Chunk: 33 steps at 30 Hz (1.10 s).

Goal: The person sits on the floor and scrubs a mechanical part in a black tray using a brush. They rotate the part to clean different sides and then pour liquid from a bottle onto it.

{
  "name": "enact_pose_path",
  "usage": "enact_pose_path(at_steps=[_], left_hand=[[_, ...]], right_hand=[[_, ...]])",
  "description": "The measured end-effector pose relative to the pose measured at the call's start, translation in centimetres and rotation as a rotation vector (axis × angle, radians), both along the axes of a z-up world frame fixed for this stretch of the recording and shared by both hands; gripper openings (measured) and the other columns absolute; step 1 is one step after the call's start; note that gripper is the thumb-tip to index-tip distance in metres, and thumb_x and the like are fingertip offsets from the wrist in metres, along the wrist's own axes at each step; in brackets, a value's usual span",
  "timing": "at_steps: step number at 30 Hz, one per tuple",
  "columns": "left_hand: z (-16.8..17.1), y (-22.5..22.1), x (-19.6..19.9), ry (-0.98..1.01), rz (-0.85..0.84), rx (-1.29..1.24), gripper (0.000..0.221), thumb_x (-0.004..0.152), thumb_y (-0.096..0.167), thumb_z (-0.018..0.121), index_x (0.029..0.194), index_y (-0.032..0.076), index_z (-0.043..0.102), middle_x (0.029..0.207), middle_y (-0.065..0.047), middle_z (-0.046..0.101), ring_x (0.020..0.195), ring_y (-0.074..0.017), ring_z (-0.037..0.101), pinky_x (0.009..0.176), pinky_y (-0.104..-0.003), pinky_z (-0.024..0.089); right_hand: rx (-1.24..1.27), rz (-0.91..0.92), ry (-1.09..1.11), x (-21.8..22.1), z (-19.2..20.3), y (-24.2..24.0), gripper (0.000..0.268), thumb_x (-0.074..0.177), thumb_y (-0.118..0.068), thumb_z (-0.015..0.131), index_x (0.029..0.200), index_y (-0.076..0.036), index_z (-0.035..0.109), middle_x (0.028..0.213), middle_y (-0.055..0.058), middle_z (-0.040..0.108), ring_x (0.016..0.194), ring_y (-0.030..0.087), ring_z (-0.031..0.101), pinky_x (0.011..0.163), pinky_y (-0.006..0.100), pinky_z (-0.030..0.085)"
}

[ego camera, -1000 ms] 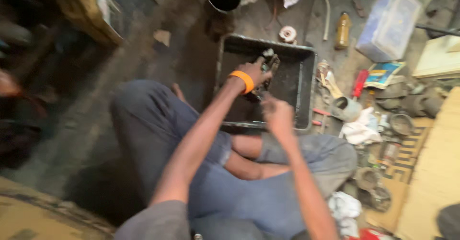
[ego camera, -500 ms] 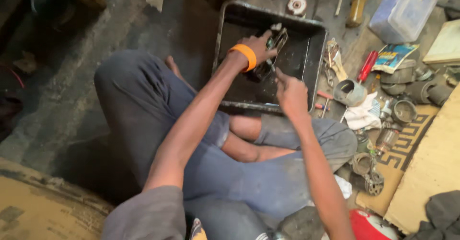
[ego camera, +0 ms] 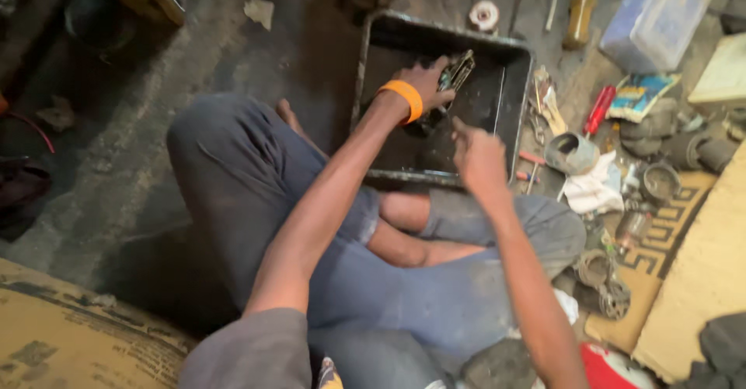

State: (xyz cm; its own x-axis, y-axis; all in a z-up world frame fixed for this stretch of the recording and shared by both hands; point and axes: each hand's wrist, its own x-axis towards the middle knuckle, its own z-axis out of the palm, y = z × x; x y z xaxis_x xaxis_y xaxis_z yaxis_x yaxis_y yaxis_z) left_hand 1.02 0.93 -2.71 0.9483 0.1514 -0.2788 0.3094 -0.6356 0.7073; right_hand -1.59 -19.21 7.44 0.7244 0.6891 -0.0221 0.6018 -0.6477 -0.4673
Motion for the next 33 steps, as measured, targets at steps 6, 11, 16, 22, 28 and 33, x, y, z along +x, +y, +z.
enact_pose_path(at_steps=[6, 11, 16, 22, 28, 33], left_hand=[[-2.4, -0.1, 0.8, -0.033, 0.024, -0.001, 0.072, 0.091, 0.062, 0.061, 0.145, 0.017, 0.044, 0.124, -0.031, 0.065, 0.115, -0.0512, 0.061, 0.100, -0.056, 0.049], [0.5, 0.7, 0.0, -0.002, 0.009, 0.069, 0.078, 0.083, 0.061, 0.063, 0.149, 0.024, 0.042, 0.128, -0.026, 0.064, 0.117, -0.0459, 0.063, 0.101, -0.054, 0.049], [2.5, 1.4, -0.8, 0.109, -0.005, -0.032, 0.076, 0.089, 0.057, 0.057, 0.154, 0.022, 0.039, 0.126, -0.022, 0.070, 0.116, -0.0426, 0.067, 0.103, -0.054, 0.050], [0.7, 0.4, 0.9, 0.138, -0.095, -0.036, 0.077, 0.090, 0.059, 0.053, 0.157, 0.026, 0.036, 0.133, -0.023, 0.064, 0.121, -0.0432, 0.062, 0.105, -0.053, 0.047], [0.2, 1.0, 2.4, 0.119, -0.154, 0.087, 0.079, 0.089, 0.069, 0.064, 0.151, 0.023, 0.047, 0.142, -0.023, 0.057, 0.128, -0.0430, 0.058, 0.107, -0.052, 0.047], [2.2, 0.3, -0.1, 0.046, 0.117, 0.363, 0.075, 0.092, 0.051, 0.074, 0.150, 0.012, 0.049, 0.151, -0.022, 0.052, 0.127, -0.0434, 0.063, 0.102, -0.052, 0.056]], right_hand=[[-0.020, -0.191, 0.439, -2.4, -2.3, 0.3, 0.030, 0.096, -0.012, 0.060, 0.124, -0.004, 0.068, 0.088, 0.026, 0.071, 0.080, 0.040, 0.076, 0.077, 0.047, 0.057], [-0.015, 0.073, -0.004, -0.6, -1.3, 0.7, 0.032, 0.092, -0.009, 0.063, 0.121, -0.006, 0.075, 0.099, 0.027, 0.073, 0.093, 0.045, 0.070, 0.083, 0.049, 0.054], [-0.104, -0.001, 0.064, 1.0, -0.7, 0.5, 0.034, 0.095, -0.011, 0.064, 0.128, -0.007, 0.072, 0.101, 0.030, 0.067, 0.094, 0.045, 0.068, 0.079, 0.048, 0.054], [0.071, -0.022, 0.083, -0.6, -1.5, 0.2, 0.034, 0.097, -0.009, 0.059, 0.129, -0.005, 0.070, 0.100, 0.024, 0.073, 0.093, 0.041, 0.071, 0.079, 0.045, 0.055], [-0.080, -0.097, 0.170, 0.5, 1.0, -1.9, 0.033, 0.094, -0.017, 0.065, 0.124, -0.007, 0.073, 0.092, 0.025, 0.073, 0.079, 0.041, 0.072, 0.070, 0.045, 0.054], [-0.119, -0.222, 0.306, 4.8, 1.5, -4.3, 0.035, 0.097, -0.022, 0.063, 0.129, -0.010, 0.069, 0.083, 0.025, 0.073, 0.075, 0.038, 0.075, 0.071, 0.047, 0.054]])
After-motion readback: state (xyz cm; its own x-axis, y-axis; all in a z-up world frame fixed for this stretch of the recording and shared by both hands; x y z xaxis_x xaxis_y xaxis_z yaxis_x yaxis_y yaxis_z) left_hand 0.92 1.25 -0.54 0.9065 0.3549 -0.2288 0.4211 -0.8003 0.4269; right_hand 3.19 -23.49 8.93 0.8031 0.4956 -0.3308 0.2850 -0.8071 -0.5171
